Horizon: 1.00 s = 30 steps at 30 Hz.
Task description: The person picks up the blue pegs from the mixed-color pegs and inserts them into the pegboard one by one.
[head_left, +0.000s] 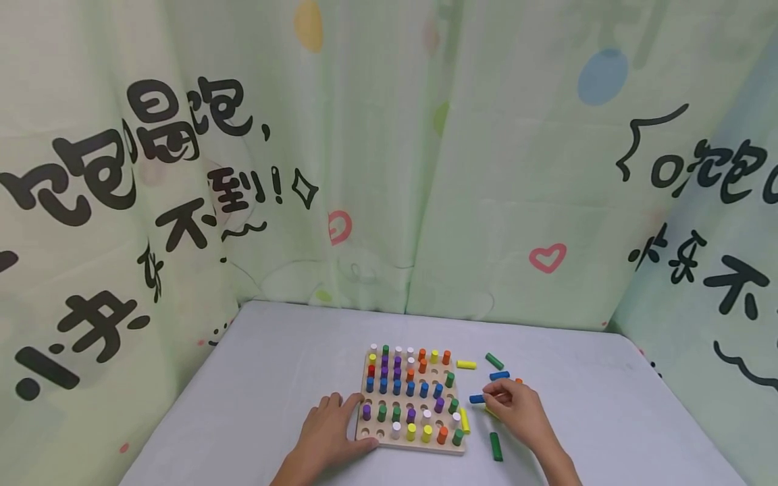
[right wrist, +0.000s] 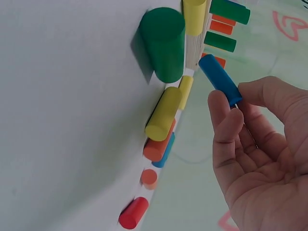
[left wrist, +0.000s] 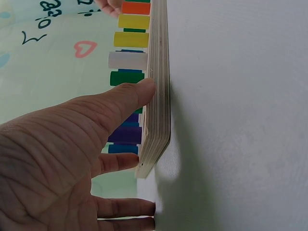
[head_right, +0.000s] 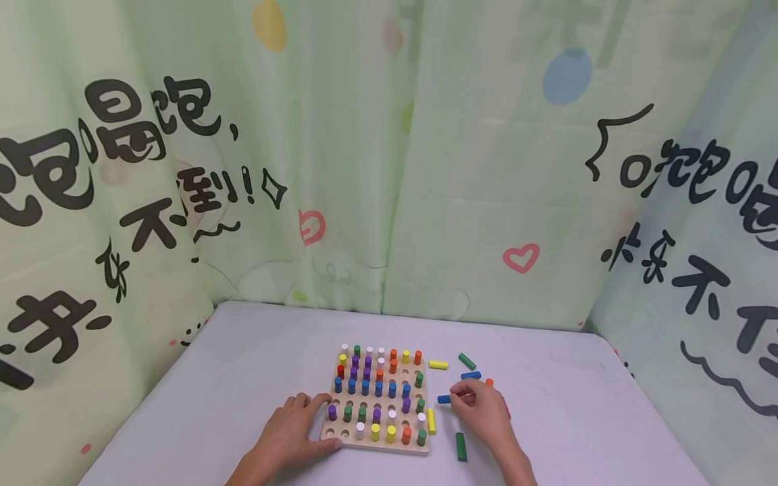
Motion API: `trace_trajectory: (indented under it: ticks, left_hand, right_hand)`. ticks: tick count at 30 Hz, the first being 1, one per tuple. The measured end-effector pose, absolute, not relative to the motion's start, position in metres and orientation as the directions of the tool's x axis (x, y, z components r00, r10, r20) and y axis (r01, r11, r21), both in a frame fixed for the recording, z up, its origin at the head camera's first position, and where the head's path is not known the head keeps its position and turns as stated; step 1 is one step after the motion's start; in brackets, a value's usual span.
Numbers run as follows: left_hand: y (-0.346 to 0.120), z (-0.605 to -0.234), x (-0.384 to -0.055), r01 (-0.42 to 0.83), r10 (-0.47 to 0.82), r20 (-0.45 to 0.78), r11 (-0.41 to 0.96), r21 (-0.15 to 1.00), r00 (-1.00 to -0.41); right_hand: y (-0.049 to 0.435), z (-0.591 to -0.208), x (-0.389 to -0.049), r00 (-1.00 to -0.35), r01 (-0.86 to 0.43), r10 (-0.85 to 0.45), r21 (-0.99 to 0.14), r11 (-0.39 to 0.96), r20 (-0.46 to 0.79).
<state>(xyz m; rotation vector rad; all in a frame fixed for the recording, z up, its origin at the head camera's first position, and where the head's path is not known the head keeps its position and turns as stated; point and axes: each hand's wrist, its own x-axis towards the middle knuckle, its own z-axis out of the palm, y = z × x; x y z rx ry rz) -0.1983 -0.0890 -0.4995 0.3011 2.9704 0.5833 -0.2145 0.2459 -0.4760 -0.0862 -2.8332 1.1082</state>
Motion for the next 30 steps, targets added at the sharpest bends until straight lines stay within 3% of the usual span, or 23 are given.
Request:
trace_trajectory:
  ticks: [30]
  left_hand:
    - [-0.09, -0.5, -0.197, 0.179, 0.216, -0.052, 0.901, 0.395, -0.975]
  right_hand:
    - [0.21, -0.472, -0.228, -0.994, -0.067, 0.013, -0.699, 0.712, 0.109]
